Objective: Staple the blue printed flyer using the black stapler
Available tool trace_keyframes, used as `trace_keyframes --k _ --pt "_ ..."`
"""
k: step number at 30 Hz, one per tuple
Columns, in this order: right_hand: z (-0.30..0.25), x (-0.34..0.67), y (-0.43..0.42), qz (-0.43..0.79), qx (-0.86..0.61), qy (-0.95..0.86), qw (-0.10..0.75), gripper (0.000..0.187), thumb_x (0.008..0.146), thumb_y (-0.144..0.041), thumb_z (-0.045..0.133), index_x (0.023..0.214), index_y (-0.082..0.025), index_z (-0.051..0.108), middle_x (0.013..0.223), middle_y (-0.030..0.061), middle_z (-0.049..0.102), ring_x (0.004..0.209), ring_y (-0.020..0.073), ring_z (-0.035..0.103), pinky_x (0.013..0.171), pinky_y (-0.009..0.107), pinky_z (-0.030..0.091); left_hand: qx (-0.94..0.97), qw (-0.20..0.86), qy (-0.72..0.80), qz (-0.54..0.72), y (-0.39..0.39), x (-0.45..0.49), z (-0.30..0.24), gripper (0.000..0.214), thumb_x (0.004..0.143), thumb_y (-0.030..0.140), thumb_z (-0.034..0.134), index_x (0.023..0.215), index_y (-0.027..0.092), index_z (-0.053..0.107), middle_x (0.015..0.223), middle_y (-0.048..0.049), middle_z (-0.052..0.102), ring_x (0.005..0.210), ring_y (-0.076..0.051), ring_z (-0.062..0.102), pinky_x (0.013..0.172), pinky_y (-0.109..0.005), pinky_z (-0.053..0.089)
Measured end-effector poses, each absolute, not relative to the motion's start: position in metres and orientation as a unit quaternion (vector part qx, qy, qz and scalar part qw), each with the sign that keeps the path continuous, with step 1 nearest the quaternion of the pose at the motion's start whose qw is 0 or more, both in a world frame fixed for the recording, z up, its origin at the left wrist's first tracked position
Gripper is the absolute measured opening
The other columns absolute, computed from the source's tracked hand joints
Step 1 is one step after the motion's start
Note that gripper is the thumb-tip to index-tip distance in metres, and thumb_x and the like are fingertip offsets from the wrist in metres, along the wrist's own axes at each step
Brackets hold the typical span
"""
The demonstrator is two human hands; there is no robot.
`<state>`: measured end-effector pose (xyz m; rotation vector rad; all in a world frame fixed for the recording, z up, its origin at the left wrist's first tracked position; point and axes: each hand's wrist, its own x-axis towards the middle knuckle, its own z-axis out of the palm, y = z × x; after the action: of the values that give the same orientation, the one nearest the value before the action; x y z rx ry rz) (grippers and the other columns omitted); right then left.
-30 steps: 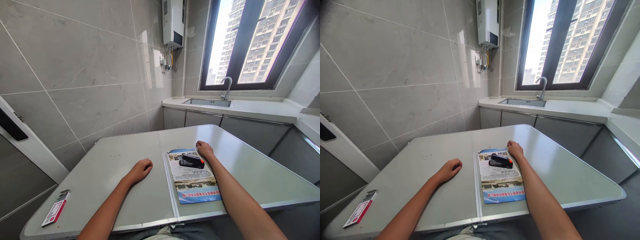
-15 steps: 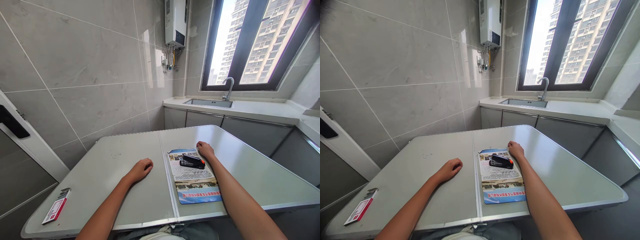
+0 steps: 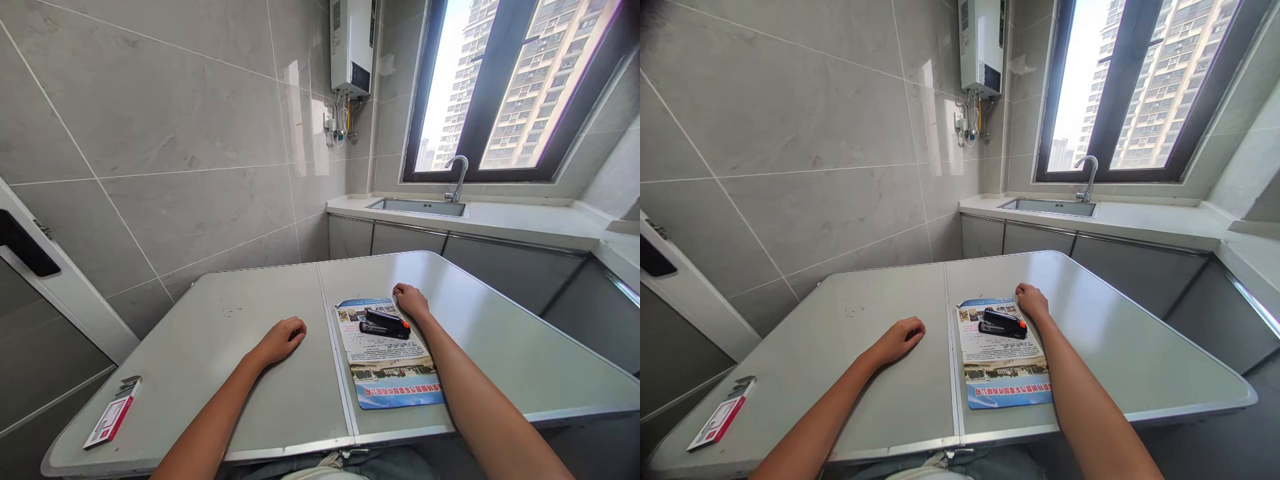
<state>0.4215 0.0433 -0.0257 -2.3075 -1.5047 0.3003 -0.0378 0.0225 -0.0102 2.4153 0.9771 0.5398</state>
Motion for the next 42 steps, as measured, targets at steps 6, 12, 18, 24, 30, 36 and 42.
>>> trace_keyframes --k 6,12,18,24,30,36,42 --pt "-0.028 0.423 0.045 0.110 -0.819 -0.530 0.189 0.041 0.093 -0.029 0.044 0.118 -0.026 0.076 0.121 0.0096 0.076 0.106 0.0278 0.068 0.075 0.031 0.045 0.883 0.234 0.354 0.198 0.023 -0.038 -0.011 0.018 0.099 0.029 0.050 0.097 0.024 0.068 0.096 -0.0033 0.070 0.081 -0.018 0.059 0.073 -0.033 0.047" --pt "-0.033 0.427 0.049 0.111 -0.817 -0.531 0.195 0.040 0.094 -0.030 0.044 0.117 -0.026 0.077 0.121 0.0108 0.076 0.107 0.0290 0.067 0.076 0.033 0.045 0.884 0.235 0.354 0.196 0.024 -0.038 -0.012 0.018 0.099 0.028 0.051 0.097 0.024 0.068 0.097 -0.0029 0.070 0.081 -0.018 0.059 0.075 -0.032 0.047" --pt "-0.037 0.430 0.052 0.105 -0.812 -0.537 0.202 0.037 0.095 -0.029 0.044 0.113 -0.025 0.076 0.121 0.0101 0.076 0.106 0.0280 0.067 0.073 0.032 0.043 0.886 0.227 0.356 0.192 0.024 -0.038 -0.012 0.017 0.099 0.026 0.051 0.096 0.023 0.068 0.096 -0.0030 0.070 0.081 -0.018 0.059 0.077 -0.033 0.047" --pt "-0.042 0.431 0.054 0.101 -0.815 -0.531 0.210 0.035 0.096 -0.028 0.045 0.111 -0.025 0.076 0.116 0.0086 0.077 0.104 0.0260 0.068 0.074 0.030 0.043 0.885 0.230 0.355 0.192 0.025 -0.039 -0.013 0.018 0.099 0.026 0.051 0.097 0.023 0.068 0.097 -0.0031 0.070 0.083 -0.018 0.060 0.076 -0.032 0.047" --pt "-0.043 0.432 0.055 0.099 -0.815 -0.529 0.215 0.033 0.096 -0.029 0.045 0.106 -0.026 0.077 0.112 0.0072 0.078 0.099 0.0249 0.068 0.072 0.029 0.043 0.884 0.234 0.357 0.189 0.024 -0.038 -0.012 0.018 0.100 0.026 0.050 0.097 0.024 0.068 0.097 -0.0022 0.069 0.083 -0.018 0.060 0.076 -0.032 0.046" --pt "-0.042 0.431 0.055 0.093 -0.814 -0.530 0.220 0.032 0.095 -0.029 0.047 0.104 -0.025 0.077 0.113 0.0081 0.078 0.101 0.0256 0.068 0.071 0.030 0.042 0.885 0.233 0.358 0.187 0.024 -0.038 -0.012 0.017 0.100 0.026 0.050 0.097 0.024 0.067 0.097 -0.0018 0.069 0.081 -0.017 0.058 0.074 -0.031 0.045" --pt "-0.043 0.432 0.055 0.094 -0.813 -0.531 0.221 0.032 0.095 -0.029 0.047 0.105 -0.025 0.077 0.111 0.0084 0.078 0.100 0.0257 0.069 0.072 0.030 0.043 0.884 0.233 0.359 0.186 0.023 -0.039 -0.012 0.018 0.101 0.027 0.050 0.098 0.024 0.067 0.098 -0.0022 0.069 0.081 -0.017 0.057 0.075 -0.031 0.045"
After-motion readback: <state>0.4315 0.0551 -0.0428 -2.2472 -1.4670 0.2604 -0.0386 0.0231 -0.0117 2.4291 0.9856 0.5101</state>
